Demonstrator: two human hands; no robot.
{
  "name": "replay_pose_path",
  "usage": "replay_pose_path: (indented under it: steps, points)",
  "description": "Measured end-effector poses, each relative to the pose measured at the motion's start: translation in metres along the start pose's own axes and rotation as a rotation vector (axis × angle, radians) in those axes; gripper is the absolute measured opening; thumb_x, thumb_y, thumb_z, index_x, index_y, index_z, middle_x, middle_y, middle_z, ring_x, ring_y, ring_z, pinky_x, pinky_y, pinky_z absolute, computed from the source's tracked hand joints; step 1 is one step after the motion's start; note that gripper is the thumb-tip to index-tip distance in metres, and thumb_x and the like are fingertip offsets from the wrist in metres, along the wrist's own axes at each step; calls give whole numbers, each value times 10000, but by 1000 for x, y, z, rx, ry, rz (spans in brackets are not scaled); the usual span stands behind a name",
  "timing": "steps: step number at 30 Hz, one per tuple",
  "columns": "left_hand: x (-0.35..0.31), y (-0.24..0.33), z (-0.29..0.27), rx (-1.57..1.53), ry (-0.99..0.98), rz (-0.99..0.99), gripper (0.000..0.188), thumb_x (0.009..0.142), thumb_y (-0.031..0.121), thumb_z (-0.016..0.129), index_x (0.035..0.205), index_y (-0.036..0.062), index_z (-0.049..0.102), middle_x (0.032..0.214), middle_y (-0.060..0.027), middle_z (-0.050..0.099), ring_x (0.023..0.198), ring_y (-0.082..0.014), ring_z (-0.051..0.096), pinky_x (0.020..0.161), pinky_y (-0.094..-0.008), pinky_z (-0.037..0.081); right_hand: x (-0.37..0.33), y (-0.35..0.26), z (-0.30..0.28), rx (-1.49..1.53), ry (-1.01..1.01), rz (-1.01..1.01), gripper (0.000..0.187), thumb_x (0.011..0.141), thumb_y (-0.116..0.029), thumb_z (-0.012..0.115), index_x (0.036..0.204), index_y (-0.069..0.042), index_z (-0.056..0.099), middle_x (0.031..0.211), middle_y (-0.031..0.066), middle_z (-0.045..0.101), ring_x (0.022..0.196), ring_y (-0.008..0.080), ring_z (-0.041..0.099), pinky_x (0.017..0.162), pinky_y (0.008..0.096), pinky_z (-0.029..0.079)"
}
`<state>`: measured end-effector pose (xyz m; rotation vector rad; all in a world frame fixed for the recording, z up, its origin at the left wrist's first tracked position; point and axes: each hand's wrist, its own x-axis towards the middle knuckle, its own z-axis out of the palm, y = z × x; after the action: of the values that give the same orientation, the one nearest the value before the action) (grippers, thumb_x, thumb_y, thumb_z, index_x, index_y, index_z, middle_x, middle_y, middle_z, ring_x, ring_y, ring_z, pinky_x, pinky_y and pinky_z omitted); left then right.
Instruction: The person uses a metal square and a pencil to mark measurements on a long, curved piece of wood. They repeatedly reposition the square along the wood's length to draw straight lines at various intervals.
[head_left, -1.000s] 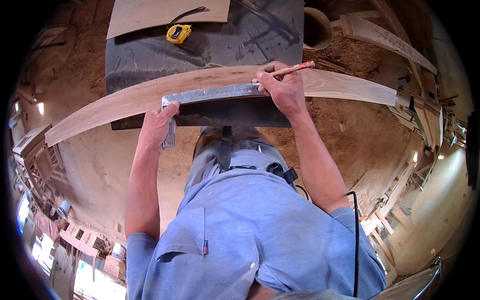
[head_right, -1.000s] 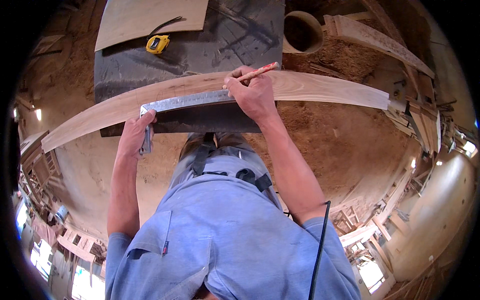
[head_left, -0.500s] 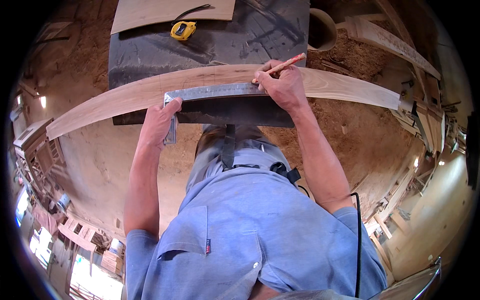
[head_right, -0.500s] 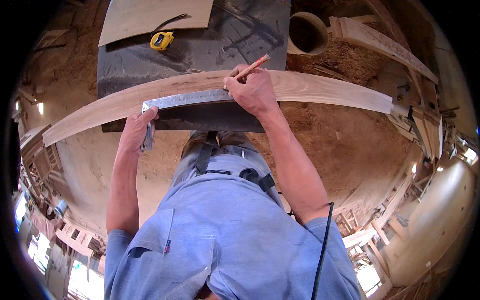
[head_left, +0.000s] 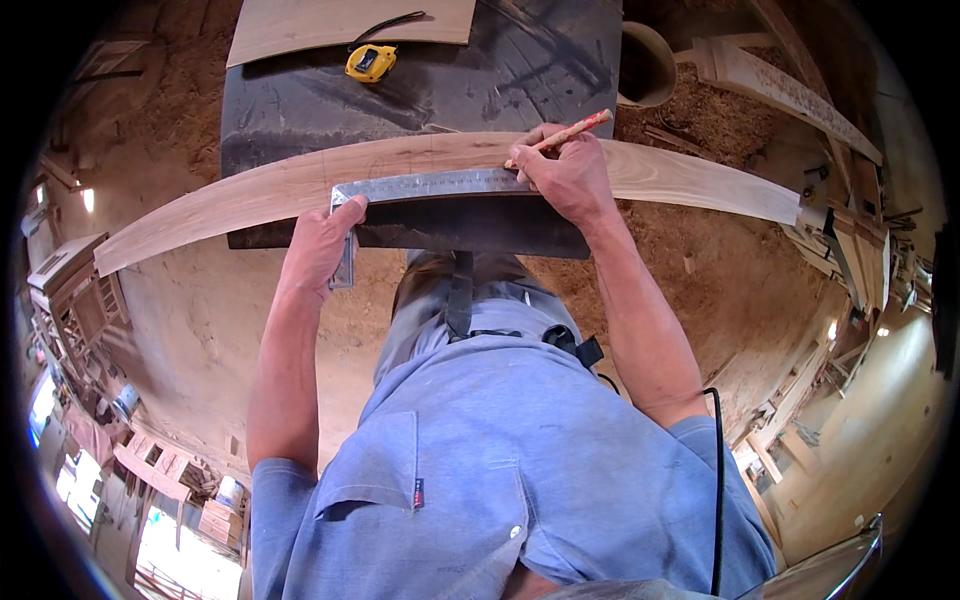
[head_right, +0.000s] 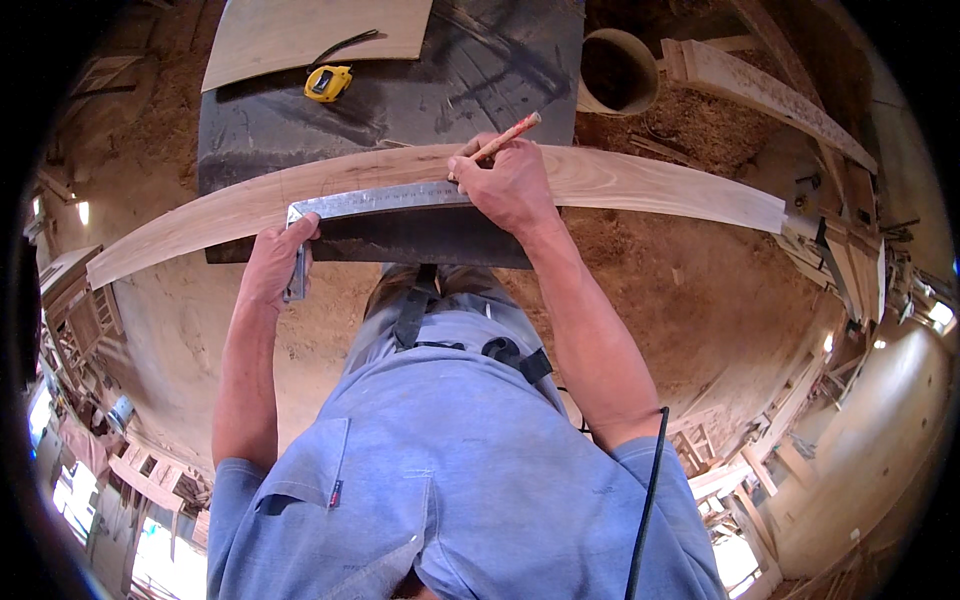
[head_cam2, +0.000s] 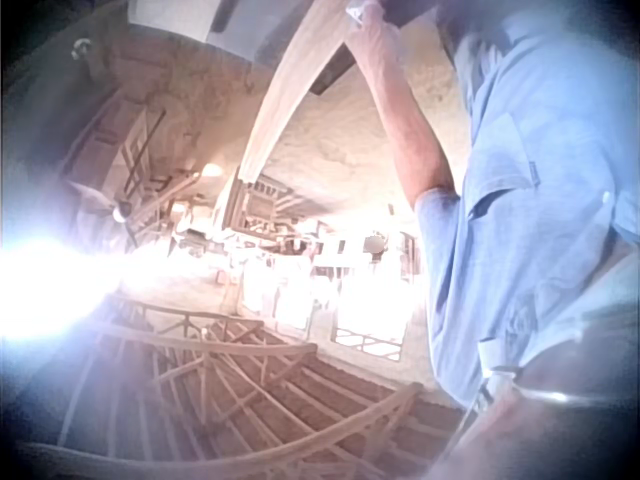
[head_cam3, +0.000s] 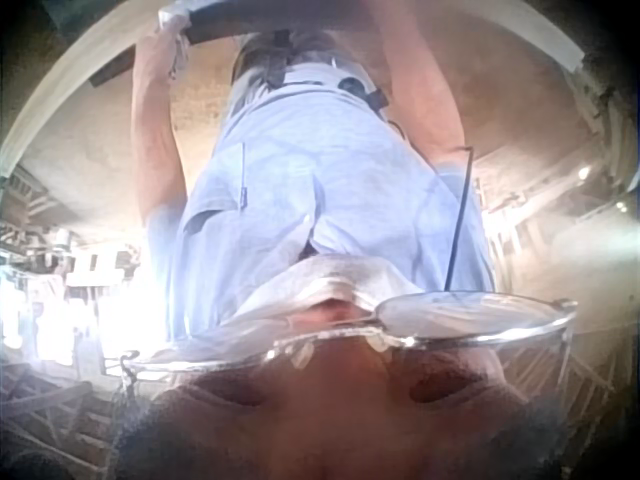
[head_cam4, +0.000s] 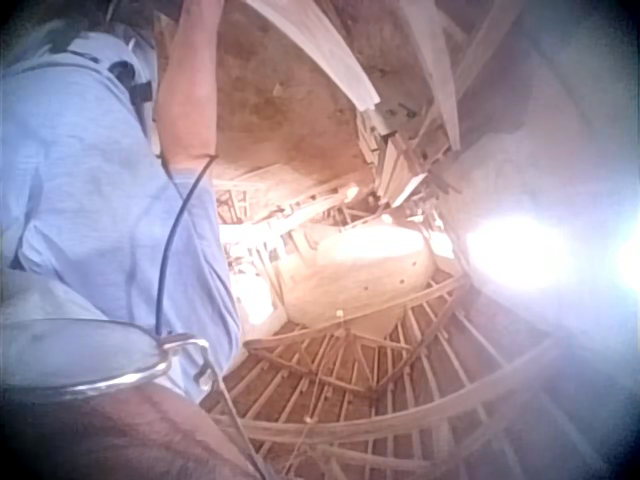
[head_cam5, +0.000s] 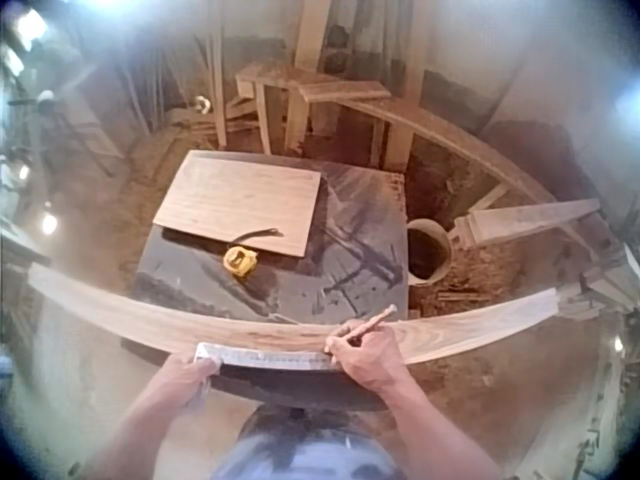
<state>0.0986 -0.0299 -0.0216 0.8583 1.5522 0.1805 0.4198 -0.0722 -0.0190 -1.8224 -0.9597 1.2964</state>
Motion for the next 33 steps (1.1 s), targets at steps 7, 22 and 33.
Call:
replay_pose_path:
  steps: [7,22,33]
  points:
    - [1,-1,0,16,10,7,402,977,467,727,949,70,667,602,26,516,447,-84,462,406,-278,385,-1,-2,0,-5,3,7,190,887,-159,731,852,27,751,703,58,716,659,110,658,636,284,522]
    - [1,-1,0,24,-4,0,429,982,475,716,972,50,658,596,16,511,429,-97,459,393,-286,383,0,2,1,24,9,0,180,900,-140,718,846,30,746,746,73,738,681,116,681,658,284,539]
    - [-1,0,1,33,16,8,404,979,466,712,958,66,664,609,20,502,451,-92,453,406,-289,383,-1,6,-1,90,0,-3,170,912,-132,716,850,24,738,748,58,733,680,100,667,651,271,527]
